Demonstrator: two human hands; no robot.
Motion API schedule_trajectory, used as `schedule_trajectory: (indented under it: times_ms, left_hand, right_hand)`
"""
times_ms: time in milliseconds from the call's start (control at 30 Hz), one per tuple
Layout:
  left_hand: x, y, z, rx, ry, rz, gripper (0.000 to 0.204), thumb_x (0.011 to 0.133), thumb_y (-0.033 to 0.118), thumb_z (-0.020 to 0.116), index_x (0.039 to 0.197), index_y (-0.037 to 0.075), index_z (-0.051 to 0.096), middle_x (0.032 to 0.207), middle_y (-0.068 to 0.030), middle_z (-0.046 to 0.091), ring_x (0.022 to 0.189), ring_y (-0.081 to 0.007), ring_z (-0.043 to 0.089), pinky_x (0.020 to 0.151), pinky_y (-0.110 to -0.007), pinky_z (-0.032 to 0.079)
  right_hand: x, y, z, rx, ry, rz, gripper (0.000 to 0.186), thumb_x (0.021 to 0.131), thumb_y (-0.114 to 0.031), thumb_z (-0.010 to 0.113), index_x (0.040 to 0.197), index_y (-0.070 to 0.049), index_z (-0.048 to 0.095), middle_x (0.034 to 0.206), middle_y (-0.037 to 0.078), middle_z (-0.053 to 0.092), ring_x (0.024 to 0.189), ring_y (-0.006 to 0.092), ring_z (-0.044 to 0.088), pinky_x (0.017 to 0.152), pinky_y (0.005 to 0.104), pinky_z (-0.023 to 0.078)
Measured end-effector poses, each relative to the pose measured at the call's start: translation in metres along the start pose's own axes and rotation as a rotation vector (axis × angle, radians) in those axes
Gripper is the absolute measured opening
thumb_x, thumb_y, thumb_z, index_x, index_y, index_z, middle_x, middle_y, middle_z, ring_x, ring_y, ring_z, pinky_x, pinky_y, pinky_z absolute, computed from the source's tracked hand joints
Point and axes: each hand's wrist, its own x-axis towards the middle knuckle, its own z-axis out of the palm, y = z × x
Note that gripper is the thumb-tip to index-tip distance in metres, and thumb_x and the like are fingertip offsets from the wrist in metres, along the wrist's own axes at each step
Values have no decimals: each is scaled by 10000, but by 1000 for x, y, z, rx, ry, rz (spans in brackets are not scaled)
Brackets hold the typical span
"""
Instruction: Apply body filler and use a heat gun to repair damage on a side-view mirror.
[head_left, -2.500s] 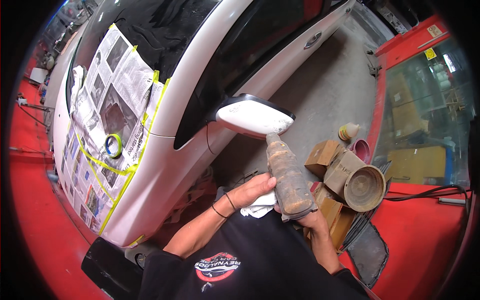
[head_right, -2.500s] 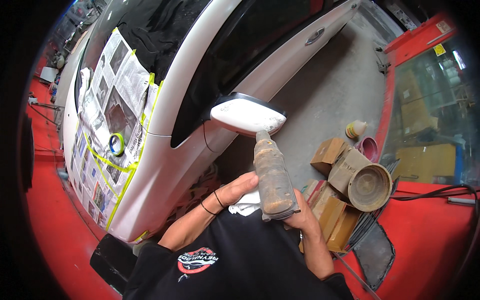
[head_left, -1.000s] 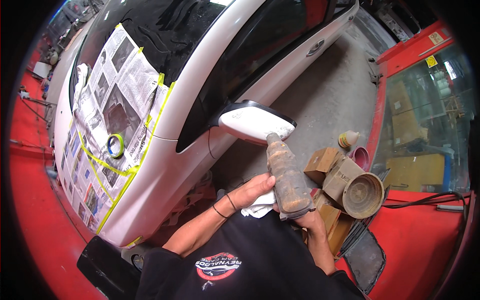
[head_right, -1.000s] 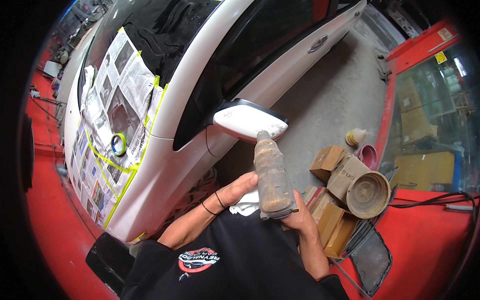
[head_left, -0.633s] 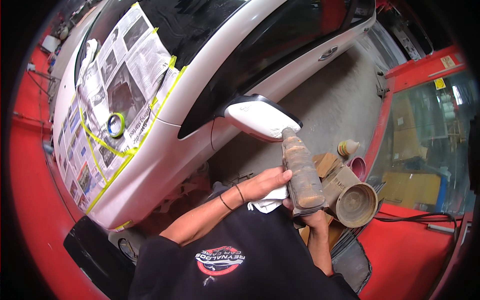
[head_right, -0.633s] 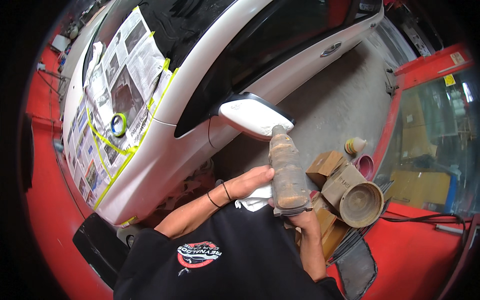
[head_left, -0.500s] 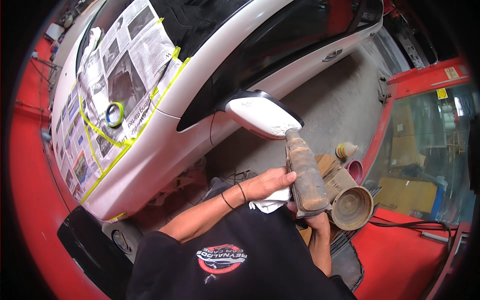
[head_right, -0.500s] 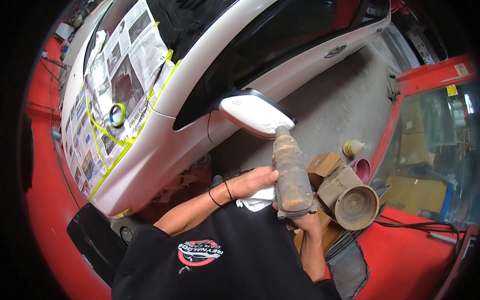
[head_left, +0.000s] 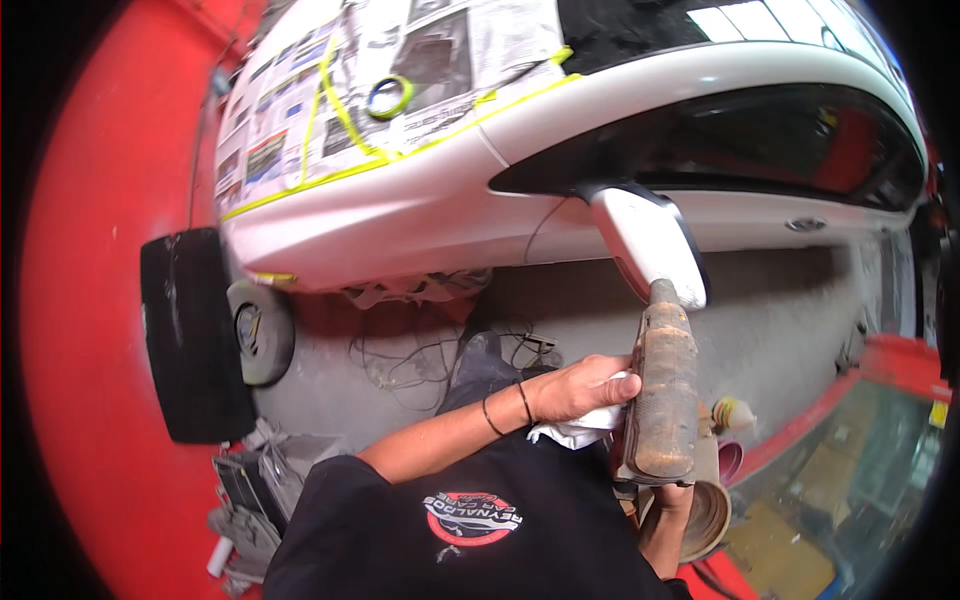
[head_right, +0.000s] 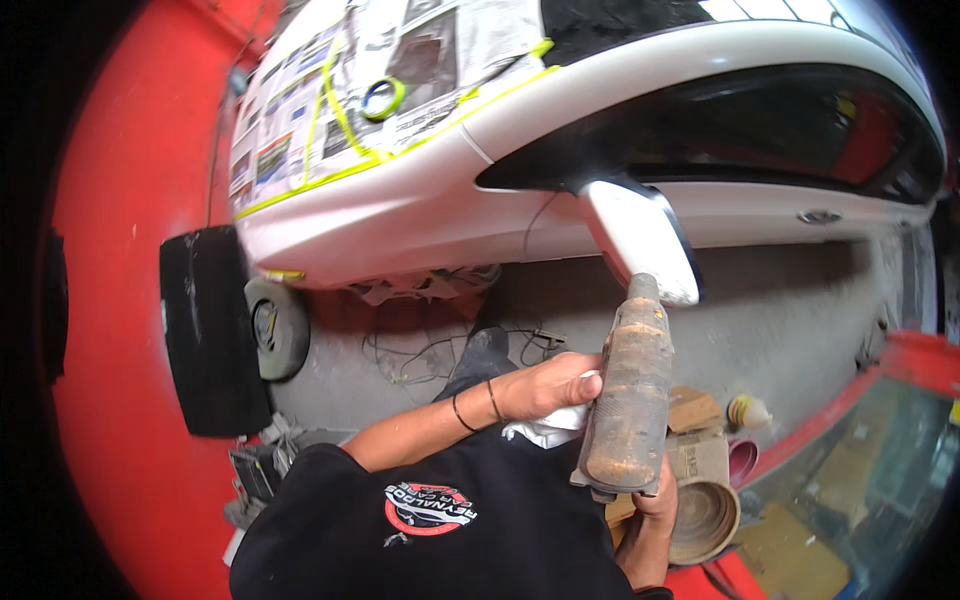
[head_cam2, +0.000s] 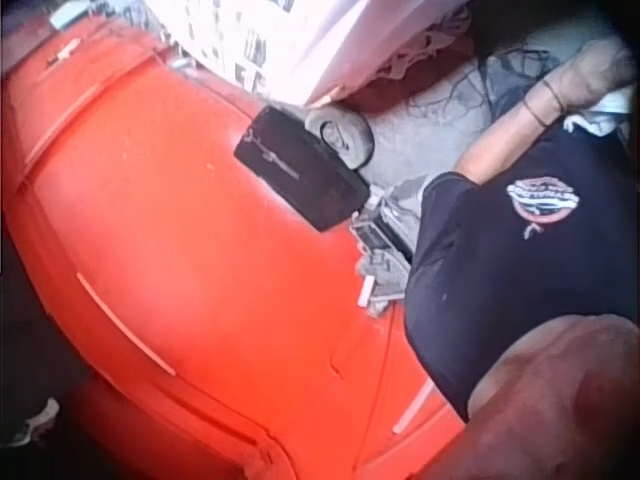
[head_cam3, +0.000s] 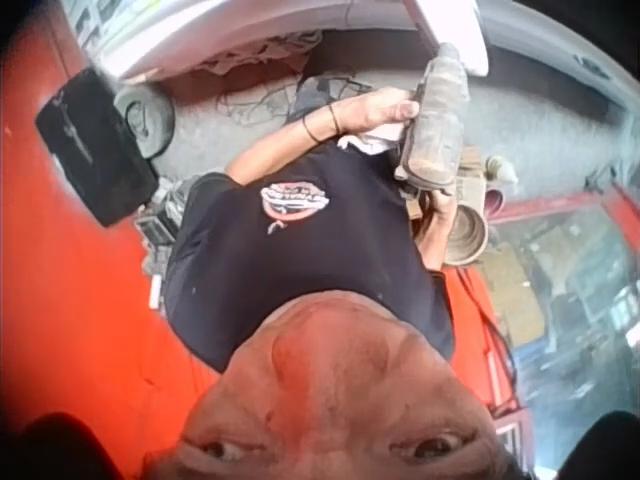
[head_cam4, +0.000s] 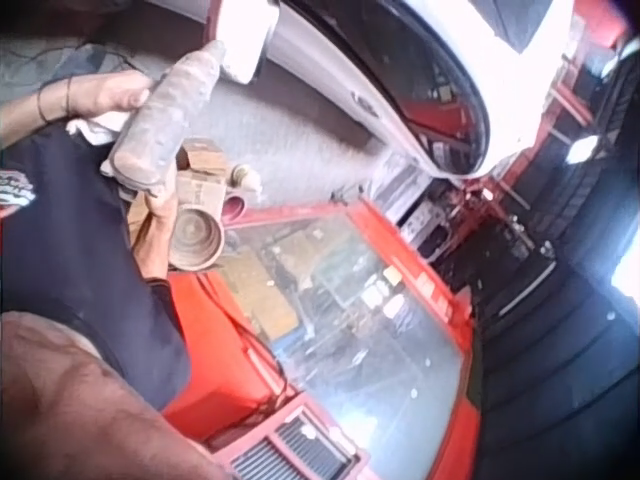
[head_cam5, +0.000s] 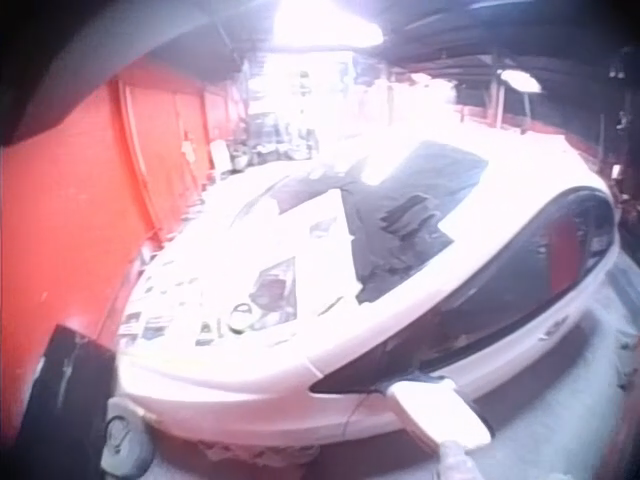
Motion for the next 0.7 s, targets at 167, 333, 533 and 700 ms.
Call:
schedule_trajectory:
  times_ms: [167,333,533,700]
  left_hand:
    - [-74,0,7,153,400,129,1021,1102,761,496,1708,-52,377,1667,-275,538,1593,-375,483,1307,-424,359]
    - [-137,4,10,382,617,138,898,1006,518,826,1628,-29,478,1589,-204,598,1507,-331,563,1244,-443,439]
    - [-178,42,-43,43,1069,329,602,1067,199,773,1590,-9,560,1562,-142,638,1435,-275,602,1231,-425,468]
    - [-240,75,-130,-36,1317,599,557,1104,220,722,1586,-4,555,1497,-172,678,1369,-267,651,1203,-416,494]
  right_hand:
    - [73,-73,55,-72,-444,-105,523,974,-111,715,1450,84,621,1436,178,695,1319,277,656,1170,407,478]
    - [141,-157,162,-149,-682,-306,705,960,-119,690,1585,81,432,1498,273,614,1340,367,643,1140,453,501]
    - [164,-206,302,-602,-739,-659,798,926,-23,707,1605,146,322,1465,358,538,1347,561,583,1142,499,515]
    - [200,-275,398,-514,-808,-1125,666,912,-30,778,1506,117,513,1453,341,589,1289,537,636,1091,524,560]
